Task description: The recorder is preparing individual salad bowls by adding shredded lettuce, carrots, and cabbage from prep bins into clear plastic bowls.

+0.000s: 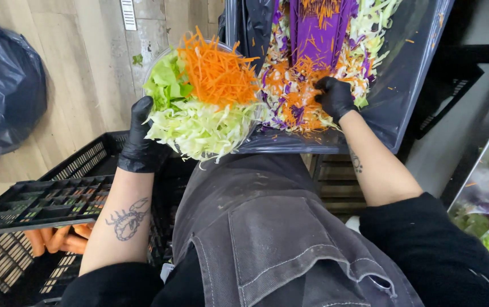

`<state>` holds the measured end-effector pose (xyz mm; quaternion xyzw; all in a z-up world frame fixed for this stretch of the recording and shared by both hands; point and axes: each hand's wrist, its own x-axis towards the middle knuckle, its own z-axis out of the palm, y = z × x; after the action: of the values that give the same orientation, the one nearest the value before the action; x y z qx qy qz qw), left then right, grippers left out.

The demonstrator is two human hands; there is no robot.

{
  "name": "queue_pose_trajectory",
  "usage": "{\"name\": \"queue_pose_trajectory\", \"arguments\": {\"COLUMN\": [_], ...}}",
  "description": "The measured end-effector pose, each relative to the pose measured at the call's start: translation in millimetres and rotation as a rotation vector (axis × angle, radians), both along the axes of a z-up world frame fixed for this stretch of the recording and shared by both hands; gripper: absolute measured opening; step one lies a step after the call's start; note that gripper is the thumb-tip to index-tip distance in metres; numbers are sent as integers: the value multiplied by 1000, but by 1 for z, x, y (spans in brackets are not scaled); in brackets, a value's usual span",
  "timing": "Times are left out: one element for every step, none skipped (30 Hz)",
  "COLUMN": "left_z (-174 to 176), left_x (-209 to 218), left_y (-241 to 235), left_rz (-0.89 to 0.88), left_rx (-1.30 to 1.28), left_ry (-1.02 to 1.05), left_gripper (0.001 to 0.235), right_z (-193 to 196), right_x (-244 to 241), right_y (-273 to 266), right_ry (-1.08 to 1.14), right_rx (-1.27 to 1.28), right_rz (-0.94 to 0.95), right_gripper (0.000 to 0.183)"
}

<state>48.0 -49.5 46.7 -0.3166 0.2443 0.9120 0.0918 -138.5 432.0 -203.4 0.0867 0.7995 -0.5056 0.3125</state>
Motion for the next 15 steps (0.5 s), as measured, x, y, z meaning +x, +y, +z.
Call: {"name": "queue_pose_trajectory", "arguments": {"left_z": [0,-1,-2,-3,-2,-1,1,1,1,2,-10,-21,-33,-38,-43], "left_x": [-2,-2,-2,-2,-3,-7,-10,-14,-18,-22,-23,-25,-27,-30,-32], "left_y": [1,0,0,0,0,1,2,4,6,8,10,11,12,14,17], "left_rz": [-4,-2,-5,-12,-13,-21,-29,-34,-49,-65,-70,-88,-107,-110,-132], "left_rx": [-7,-7,-22,-36,-35,-59,-84,-82,-93,-103,-100,-55,-11,-10,25], "left_ry": [8,10,10,9,11,-15,-40,-33,-39,-45,-39,-24,-9,-3,2], "left_gripper": [84,84,83,82,82,81,80,80,78,76,76,74,72,72,70], "right_z": [9,24,38,52,52,51,51,66,80,95,122,149,176,192,208], "right_x": [-4,-8,-12,-15,-18,-23,-28,-32,-35,-37,-38,-40,-41,-42,-42], "right_y": [7,10,13,16,27,37,49,50,52,54,48,41,33,31,29], "right_ry": [-20,-18,68,153,154,30,-93,-86,-129,-173,-167,-200,-234,-228,-206], "right_rx": [-53,-53,23,101,102,-12,-128,-125,-194,-262,-259,-351,-442,-443,-503], "right_rz": [-34,-31,125,277,276,139,2,-2,-70,-139,-143,-184,-224,-226,-223], "right_gripper": [27,27,24,22,22,22,23,23,27,31,31,36,41,41,44]}}
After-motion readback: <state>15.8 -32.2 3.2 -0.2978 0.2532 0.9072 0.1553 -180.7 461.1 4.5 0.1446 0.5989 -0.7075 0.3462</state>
